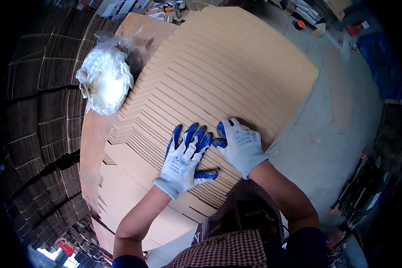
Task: The person stacks flat cardboard sheets on a workbench, aligns them, and applies adhesive to the edges using a cloth. They then walk to a nearby machine and place a printed cardboard sheet onto it.
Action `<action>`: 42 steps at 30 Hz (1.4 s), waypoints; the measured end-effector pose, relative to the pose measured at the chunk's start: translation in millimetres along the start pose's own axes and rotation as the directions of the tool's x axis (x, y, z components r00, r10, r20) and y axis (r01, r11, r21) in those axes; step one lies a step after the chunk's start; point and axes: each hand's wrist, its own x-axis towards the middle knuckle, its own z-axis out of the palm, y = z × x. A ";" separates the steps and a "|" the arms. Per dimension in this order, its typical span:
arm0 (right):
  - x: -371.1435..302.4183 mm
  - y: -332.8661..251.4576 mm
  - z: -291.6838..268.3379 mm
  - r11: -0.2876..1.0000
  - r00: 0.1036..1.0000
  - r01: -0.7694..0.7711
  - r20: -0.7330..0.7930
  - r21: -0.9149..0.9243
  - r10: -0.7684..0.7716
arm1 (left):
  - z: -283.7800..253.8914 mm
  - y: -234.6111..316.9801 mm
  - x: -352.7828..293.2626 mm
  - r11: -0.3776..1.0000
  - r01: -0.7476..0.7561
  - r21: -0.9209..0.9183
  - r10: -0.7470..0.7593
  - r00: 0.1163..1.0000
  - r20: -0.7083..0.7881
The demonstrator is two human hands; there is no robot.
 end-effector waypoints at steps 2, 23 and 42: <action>0.8 1.0 -0.2 1.000 1.000 -0.007 -0.003 0.016 0.007 | 0.6 -0.9 0.4 1.000 0.001 -0.013 -0.001 1.000 -0.003; -24.3 -5.2 18.8 0.990 0.993 0.089 -0.069 -0.110 -0.097 | -13.3 -3.3 -13.2 0.999 0.009 -0.046 -0.008 0.999 0.038; -20.5 -2.8 19.2 0.993 0.992 0.104 -0.072 -0.053 -0.108 | -1.4 -0.1 -39.1 0.998 0.005 0.068 -0.013 0.993 0.116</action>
